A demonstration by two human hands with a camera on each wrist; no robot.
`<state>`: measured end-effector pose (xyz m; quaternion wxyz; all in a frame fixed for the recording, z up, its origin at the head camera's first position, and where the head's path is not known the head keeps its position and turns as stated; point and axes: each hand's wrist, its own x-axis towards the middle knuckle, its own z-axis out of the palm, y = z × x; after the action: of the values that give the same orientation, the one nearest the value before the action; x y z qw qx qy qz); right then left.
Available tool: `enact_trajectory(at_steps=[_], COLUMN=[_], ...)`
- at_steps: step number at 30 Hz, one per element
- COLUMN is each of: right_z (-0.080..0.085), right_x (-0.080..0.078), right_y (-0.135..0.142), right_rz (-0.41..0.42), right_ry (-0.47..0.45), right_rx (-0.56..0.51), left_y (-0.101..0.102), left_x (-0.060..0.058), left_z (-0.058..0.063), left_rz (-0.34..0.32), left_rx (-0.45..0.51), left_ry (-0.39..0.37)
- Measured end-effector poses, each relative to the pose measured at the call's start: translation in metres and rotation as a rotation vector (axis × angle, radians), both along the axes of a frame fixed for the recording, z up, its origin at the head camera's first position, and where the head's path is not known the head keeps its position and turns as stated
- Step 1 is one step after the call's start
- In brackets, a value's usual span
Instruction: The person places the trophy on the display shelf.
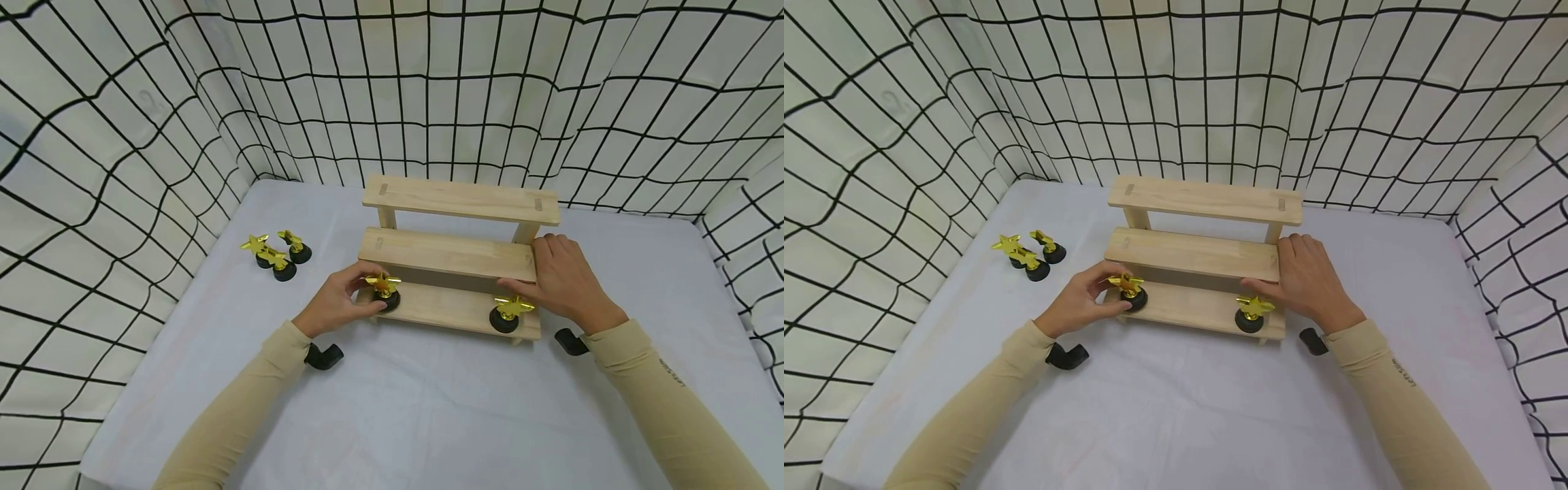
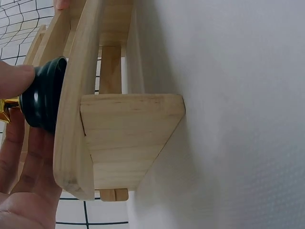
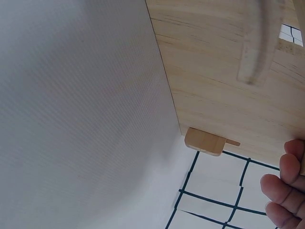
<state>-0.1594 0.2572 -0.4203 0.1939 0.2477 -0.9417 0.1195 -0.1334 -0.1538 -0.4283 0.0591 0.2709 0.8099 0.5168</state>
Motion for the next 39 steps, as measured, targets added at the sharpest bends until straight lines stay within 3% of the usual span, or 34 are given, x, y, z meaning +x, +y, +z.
enact_trajectory(at_steps=[29, 39], right_z=[0.0, 0.001], right_x=[0.0, 0.001], right_y=[-0.002, -0.002], right_rz=[0.007, -0.005], right_ry=[0.033, 0.007], right_rx=[-0.007, 0.007], left_y=[0.004, -0.011], left_x=[-0.003, -0.003], left_z=[-0.007, 0.0], left_rz=[-0.021, -0.016], left_rx=[0.022, 0.018], left_ry=[-0.032, 0.072])
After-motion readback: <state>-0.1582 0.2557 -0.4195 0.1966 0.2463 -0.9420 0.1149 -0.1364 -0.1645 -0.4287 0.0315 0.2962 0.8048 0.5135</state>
